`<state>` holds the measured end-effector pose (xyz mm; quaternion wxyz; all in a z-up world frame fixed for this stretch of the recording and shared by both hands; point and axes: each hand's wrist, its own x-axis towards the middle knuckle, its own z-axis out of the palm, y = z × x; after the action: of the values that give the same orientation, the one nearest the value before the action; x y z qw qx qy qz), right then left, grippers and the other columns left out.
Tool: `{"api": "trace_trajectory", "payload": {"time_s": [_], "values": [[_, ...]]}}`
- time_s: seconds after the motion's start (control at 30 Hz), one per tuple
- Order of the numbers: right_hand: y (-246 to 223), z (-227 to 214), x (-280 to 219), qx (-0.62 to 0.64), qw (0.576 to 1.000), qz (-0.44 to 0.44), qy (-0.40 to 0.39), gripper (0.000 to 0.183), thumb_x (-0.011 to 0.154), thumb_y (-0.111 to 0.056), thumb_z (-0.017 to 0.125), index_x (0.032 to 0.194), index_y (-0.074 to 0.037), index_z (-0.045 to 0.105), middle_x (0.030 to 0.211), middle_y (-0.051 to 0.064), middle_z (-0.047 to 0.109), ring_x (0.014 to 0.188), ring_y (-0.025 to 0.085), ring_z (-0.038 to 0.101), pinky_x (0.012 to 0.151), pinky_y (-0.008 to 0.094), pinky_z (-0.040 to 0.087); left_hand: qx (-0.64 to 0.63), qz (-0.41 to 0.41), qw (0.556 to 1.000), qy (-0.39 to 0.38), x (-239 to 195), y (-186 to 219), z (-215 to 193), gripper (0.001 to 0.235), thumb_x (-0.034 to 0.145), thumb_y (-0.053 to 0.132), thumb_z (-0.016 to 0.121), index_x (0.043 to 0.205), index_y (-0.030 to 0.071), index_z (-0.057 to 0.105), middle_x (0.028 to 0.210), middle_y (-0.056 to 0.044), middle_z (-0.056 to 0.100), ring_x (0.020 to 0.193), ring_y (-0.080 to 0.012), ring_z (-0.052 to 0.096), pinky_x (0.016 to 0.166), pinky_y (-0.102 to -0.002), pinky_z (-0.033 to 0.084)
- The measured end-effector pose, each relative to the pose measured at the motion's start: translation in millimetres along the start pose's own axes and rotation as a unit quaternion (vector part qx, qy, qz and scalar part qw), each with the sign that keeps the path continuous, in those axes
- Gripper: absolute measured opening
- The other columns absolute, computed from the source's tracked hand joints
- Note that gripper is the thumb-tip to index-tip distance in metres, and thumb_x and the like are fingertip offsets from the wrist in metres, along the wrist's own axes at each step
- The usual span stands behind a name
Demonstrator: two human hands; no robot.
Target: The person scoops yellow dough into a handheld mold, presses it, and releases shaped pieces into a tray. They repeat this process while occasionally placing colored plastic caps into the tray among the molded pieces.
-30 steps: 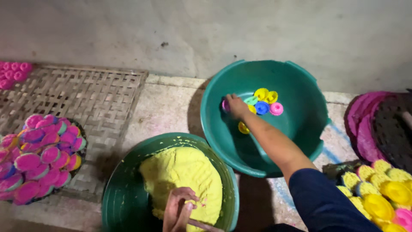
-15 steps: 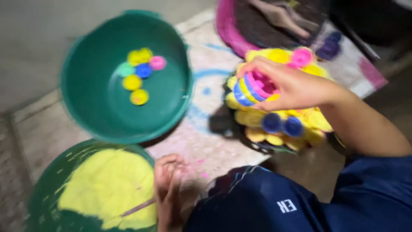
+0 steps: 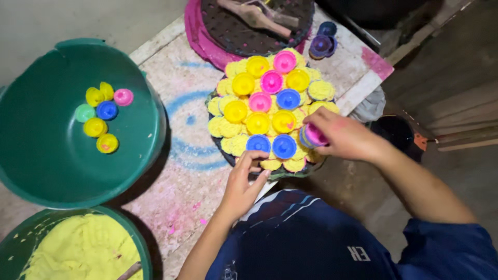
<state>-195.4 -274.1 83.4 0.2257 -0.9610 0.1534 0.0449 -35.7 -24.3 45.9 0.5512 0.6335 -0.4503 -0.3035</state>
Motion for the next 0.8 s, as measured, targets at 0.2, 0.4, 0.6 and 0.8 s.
{"api": "trace_trajectory", "payload": {"time_s": [0.2, 0.4, 0.6, 0.8], "values": [[23, -9, 3, 0.049, 0.997, 0.01, 0.067, 0.07, 0.07, -0.021, 0.086, 0.131, -0.011, 0.054, 0.118, 0.011, 0.06, 0.104, 0.03, 0.067, 0.087, 0.04, 0.055, -0.048, -0.17, 0.982, 0.065, -12, -14, -1, 0.036, 0.09, 0.009, 0.068, 0.125, 0.007, 0.061, 0.11, -0.008, 0.068, 0.093, -0.0141, 0.065, 0.079, -0.028, 0.054], [59, -14, 25, 0.084, 0.992, -0.038, 0.081, 0.07, 0.071, -0.008, 0.08, 0.135, -0.009, 0.051, 0.125, 0.017, 0.055, 0.111, 0.035, 0.063, 0.089, 0.039, 0.055, -0.073, -0.168, 0.975, 0.125, -29, -36, -14, 0.036, 0.092, 0.009, 0.066, 0.127, 0.005, 0.059, 0.113, -0.008, 0.068, 0.093, -0.0127, 0.064, 0.081, -0.027, 0.054], [68, 3, 36, 0.033, 0.999, -0.034, 0.023, 0.064, 0.077, -0.013, 0.08, 0.136, -0.011, 0.053, 0.126, 0.016, 0.06, 0.11, 0.034, 0.065, 0.09, 0.041, 0.054, -0.087, -0.172, 0.968, 0.163, -42, -55, -24, 0.037, 0.092, 0.008, 0.066, 0.128, 0.005, 0.059, 0.114, -0.008, 0.066, 0.094, -0.0124, 0.062, 0.082, -0.027, 0.053], [111, -20, 46, 0.038, 0.991, 0.066, 0.113, 0.076, 0.067, -0.026, 0.089, 0.134, -0.007, 0.057, 0.121, 0.02, 0.062, 0.108, 0.035, 0.066, 0.093, 0.042, 0.053, -0.084, -0.166, 0.966, 0.181, -45, -60, -31, 0.035, 0.093, 0.008, 0.066, 0.127, 0.005, 0.059, 0.112, -0.008, 0.066, 0.092, -0.0121, 0.062, 0.081, -0.027, 0.053]]}}
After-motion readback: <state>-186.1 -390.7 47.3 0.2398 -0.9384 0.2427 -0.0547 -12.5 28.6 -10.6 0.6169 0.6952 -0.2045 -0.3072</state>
